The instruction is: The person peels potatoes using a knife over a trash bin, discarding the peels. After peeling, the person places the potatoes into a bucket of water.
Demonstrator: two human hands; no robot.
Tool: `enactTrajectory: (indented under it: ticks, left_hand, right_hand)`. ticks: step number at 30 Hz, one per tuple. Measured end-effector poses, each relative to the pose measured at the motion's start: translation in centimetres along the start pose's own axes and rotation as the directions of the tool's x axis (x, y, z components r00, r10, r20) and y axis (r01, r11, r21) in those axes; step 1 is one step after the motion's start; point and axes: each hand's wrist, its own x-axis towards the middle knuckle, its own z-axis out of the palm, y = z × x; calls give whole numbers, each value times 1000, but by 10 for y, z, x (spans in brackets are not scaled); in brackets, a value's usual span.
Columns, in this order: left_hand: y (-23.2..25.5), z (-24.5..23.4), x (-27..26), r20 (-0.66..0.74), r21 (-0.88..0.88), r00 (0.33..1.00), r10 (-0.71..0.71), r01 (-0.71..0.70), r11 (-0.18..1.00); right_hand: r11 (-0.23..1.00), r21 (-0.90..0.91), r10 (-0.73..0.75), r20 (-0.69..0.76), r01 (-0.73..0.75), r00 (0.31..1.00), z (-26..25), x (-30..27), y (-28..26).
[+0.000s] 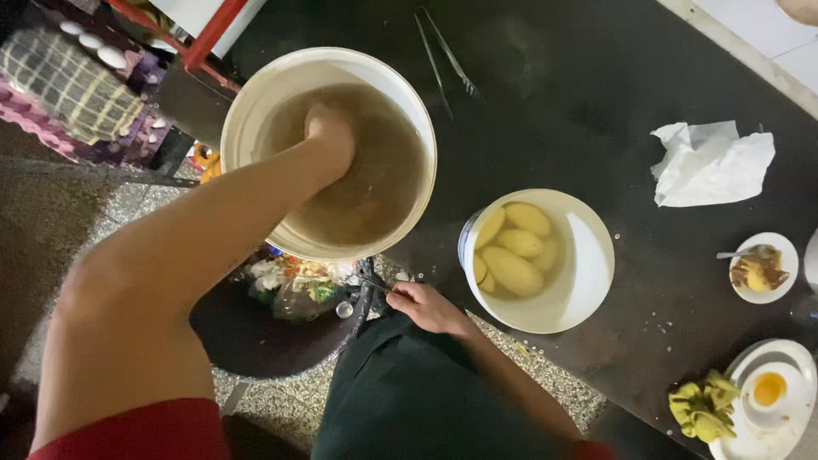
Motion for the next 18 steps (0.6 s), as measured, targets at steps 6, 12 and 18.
enactTrajectory:
  ticks: [6,12,18]
  left_hand:
    - [4,-112,-129,49,-22,995,-84,85,996]
    - [-19,-55,-72,-218,-338,973,79,-151,929]
    - [-21,-89,-97,-55,-430,991,122,-134,893]
  right_hand:
    - [997,-74,-7,-47,3,999,-4,5,23]
    - [998,-64,-18,-17,17,1000,-3,20,42]
    - [985,-160,62,19,-58,998,-4,4,-5]
